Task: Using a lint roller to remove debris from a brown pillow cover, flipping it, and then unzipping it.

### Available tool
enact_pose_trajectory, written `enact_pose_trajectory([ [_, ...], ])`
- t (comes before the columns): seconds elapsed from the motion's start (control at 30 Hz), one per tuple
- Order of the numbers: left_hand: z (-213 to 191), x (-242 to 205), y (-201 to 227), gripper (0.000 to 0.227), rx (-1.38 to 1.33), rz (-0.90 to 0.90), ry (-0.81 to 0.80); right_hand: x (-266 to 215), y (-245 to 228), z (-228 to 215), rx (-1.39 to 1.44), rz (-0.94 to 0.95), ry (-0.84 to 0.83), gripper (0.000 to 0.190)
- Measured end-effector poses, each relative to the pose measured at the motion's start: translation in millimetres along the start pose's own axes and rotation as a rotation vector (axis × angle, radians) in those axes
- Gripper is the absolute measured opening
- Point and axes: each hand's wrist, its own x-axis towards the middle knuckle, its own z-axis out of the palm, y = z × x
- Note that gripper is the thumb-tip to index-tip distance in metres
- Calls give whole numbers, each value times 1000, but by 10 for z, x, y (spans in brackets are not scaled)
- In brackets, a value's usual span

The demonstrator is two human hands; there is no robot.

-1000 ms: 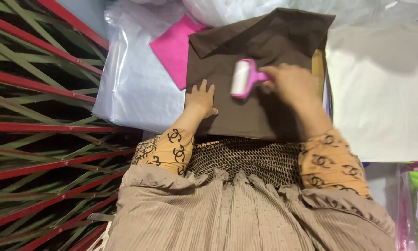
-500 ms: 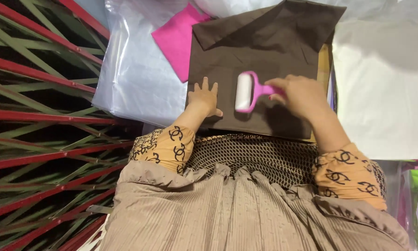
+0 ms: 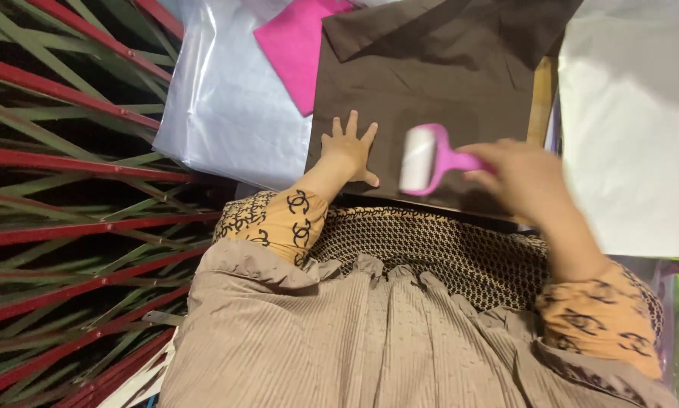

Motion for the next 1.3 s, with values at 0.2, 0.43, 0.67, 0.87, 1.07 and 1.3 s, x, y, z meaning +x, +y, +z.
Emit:
enact_pose_trajectory([
  [0.2,-52,33,45,131,5,-19,-9,28,181,-133,-81,132,-190,35],
  [0.43,-82,21,63,134,46,-31,-33,-298,634,-133,-177,341,-118,41],
  [0.67,-20,-74,75,137,85,8,121,-231,-77,-57,10,1,-132,33],
  [0.87,68,37,56,138,112,3,138,-687,872,-272,-114,289,-221,38],
  [1.07,149,33,153,131,117,64,177,-500,227,-290,33,135,-106,40],
  [1.3,156,68,211,133,144,39,176,-398,267,-242,94,180,-183,34],
])
